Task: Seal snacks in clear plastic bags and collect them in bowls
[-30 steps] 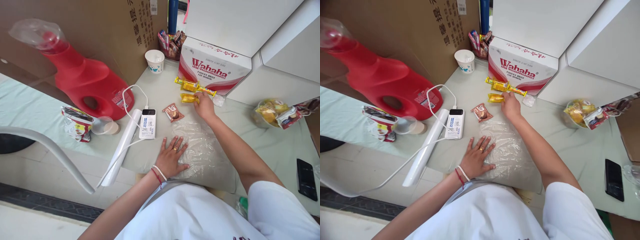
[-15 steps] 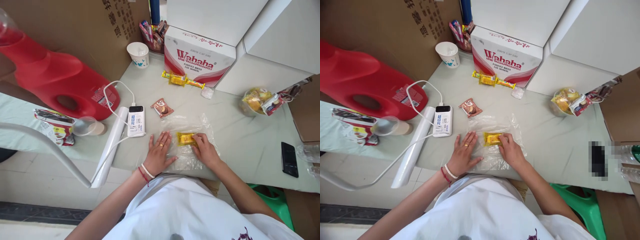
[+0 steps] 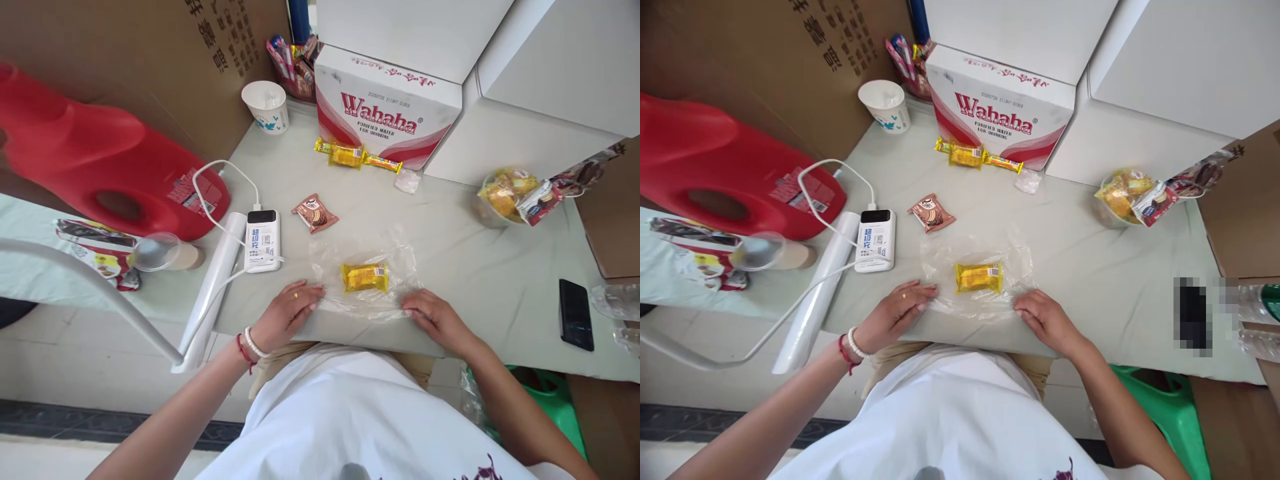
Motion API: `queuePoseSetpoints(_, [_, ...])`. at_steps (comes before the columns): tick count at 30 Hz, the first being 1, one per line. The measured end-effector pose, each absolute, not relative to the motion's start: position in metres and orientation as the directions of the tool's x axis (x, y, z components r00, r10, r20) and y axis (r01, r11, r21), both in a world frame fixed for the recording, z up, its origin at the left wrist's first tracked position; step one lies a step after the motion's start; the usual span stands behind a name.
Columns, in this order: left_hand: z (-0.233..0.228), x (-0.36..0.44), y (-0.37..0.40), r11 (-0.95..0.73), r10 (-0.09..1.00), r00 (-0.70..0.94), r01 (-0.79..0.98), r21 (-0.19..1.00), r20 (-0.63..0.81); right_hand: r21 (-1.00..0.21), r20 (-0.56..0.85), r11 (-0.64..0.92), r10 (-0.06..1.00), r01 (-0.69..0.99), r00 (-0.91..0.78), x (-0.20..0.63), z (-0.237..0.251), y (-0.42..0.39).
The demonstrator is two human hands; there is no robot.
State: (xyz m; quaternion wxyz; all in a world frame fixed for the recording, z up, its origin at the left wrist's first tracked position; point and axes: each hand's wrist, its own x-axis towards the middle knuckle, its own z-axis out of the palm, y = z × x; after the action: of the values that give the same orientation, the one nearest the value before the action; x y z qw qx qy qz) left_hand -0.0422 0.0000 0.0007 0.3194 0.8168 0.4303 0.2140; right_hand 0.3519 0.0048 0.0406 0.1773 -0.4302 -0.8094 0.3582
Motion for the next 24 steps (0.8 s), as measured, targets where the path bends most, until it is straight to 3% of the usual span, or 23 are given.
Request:
queuePoseSetpoints(3, [0.009, -0.033, 0.022, -0.235, 0.941, 0.338, 0.671, 0.703, -0.008, -0.800, -0.143, 0.192, 0.859, 0.569, -0.492, 0.346, 0.058, 0.038])
queuePoseSetpoints(6, [0.012, -0.018, 0.043, -0.066, 0.993, 0.113, 0.791, 0.608, -0.040, -0.758, -0.296, 0.007, 0.887, 0.652, -0.355, 0.340, 0.065, 0.076])
queuePoseSetpoints(8, [0.010, -0.006, 0.054, 0.020, 1.000, -0.005, 0.849, 0.528, -0.030, -0.584, -0.405, -0.024, 0.875, 0.811, -0.265, 0.335, 0.068, 0.098])
queuePoseSetpoints(10, [0.008, 0.005, 0.061, 0.085, 0.996, -0.083, 0.884, 0.459, -0.024, -0.303, -0.454, 0.038, 0.873, 0.952, -0.179, 0.327, 0.074, 0.117])
queuePoseSetpoints(12, [0.006, 0.014, 0.064, 0.136, 0.990, -0.144, 0.898, 0.419, -0.014, -0.119, -0.392, 0.112, 0.908, 0.987, -0.150, 0.313, 0.083, 0.133])
queuePoseSetpoints(13, [0.006, 0.017, 0.065, 0.161, 0.985, -0.174, 0.898, 0.410, -0.005, -0.097, -0.329, 0.148, 0.929, 0.984, -0.172, 0.304, 0.088, 0.140])
queuePoseSetpoints(15, [0.006, 0.020, 0.065, 0.201, 0.975, -0.224, 0.895, 0.398, 0.010, -0.139, -0.207, 0.256, 0.937, 0.957, -0.281, 0.281, 0.092, 0.154])
queuePoseSetpoints(17, [0.007, 0.022, 0.065, 0.209, 0.974, -0.227, 0.901, 0.380, 0.002, -0.182, -0.180, 0.380, 0.894, 0.907, -0.411, 0.255, 0.086, 0.168])
queuePoseSetpoints(19, [0.009, 0.022, 0.065, 0.198, 0.979, -0.201, 0.916, 0.349, -0.030, -0.204, -0.245, 0.424, 0.851, 0.883, -0.465, 0.231, 0.073, 0.181])
queuePoseSetpoints(24, [0.012, 0.023, 0.069, 0.203, 0.979, -0.182, 0.922, 0.331, -0.093, -0.267, -0.397, 0.341, 0.813, 0.901, -0.425, 0.207, 0.059, 0.191])
